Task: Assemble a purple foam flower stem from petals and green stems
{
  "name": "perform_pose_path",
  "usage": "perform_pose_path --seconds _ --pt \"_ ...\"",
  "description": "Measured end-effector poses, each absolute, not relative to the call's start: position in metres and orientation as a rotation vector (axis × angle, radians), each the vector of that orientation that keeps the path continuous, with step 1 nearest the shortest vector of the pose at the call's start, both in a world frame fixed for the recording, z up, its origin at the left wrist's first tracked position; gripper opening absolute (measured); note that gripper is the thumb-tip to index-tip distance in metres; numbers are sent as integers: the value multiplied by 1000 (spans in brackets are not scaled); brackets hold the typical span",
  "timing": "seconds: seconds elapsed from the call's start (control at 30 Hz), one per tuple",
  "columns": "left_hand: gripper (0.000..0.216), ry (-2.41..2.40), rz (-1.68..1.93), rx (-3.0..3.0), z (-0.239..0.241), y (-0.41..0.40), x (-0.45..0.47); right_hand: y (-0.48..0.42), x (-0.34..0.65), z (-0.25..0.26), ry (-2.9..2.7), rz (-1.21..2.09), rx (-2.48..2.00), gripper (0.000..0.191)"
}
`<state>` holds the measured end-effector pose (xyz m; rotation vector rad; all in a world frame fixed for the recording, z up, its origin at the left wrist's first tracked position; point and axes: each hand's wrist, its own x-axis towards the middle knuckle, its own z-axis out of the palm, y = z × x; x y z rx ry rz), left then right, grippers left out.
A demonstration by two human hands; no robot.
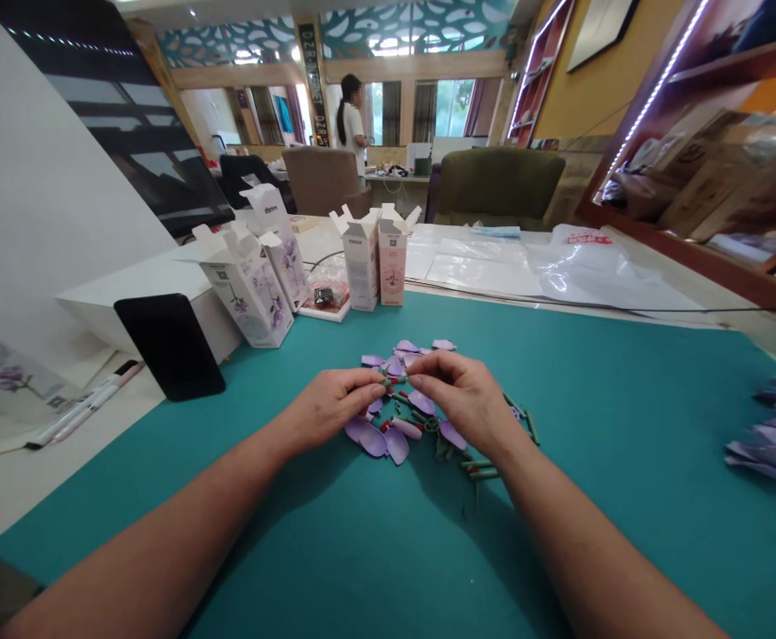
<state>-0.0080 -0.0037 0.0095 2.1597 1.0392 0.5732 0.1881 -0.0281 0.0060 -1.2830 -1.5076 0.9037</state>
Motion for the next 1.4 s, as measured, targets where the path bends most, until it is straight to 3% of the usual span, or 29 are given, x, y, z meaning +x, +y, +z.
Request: perform_pose_path --seconds 1.4 --pt "28 1091 537 2307 8 -4 -5 -29 185 -3 -1597 741 -1282 14"
